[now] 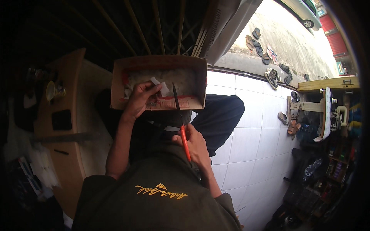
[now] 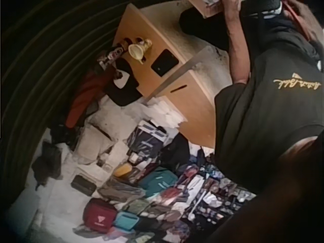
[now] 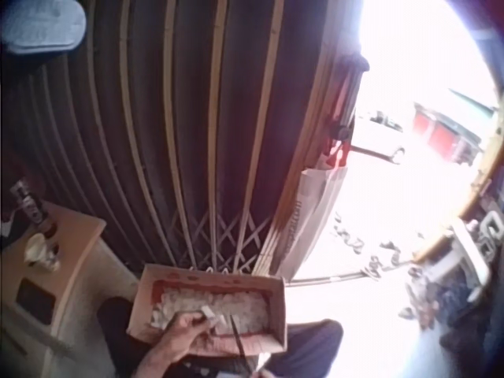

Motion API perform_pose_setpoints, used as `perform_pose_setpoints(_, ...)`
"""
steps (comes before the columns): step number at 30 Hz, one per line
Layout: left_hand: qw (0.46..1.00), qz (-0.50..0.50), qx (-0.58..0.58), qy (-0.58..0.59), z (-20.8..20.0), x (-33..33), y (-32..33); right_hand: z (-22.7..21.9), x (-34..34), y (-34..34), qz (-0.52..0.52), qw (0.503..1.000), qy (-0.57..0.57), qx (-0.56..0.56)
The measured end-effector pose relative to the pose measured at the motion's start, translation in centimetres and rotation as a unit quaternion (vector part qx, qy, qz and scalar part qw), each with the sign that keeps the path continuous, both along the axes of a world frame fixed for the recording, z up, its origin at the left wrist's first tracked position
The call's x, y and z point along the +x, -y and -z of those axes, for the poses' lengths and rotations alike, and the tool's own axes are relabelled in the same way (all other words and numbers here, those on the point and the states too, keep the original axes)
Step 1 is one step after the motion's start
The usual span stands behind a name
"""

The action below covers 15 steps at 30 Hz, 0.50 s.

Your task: The person cuts small pieces of white fabric using shears while holding the material over a cardboard box.

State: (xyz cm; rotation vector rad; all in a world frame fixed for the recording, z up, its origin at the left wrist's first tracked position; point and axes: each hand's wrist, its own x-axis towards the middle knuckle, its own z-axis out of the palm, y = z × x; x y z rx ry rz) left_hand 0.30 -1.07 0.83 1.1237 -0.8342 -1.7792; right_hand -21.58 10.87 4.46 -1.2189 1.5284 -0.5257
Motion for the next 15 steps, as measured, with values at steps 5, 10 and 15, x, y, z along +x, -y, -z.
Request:
perform_pose_setpoints(5, 0.999, -0.017, -0.028, 0.019, -1.4, -0.5, -0.2, -0.5, -0.8, -2.8, -0.073, 0.997, -0.003, 0.018)
perform_pose_setpoints(10, 0.999, -0.029, -0.034, 0.007, -1.5, -0.7, -0.1, -1.3, -0.2, -1.8, -0.094, 0.994, -0.015, 0.046)
perform_pose_setpoints(15, 0.999, -0.038, -0.011, -0.027, -2.1, -0.7, -0.2, -1.3, 1.6, 1.0, -0.081, 0.994, -0.056, 0.045)
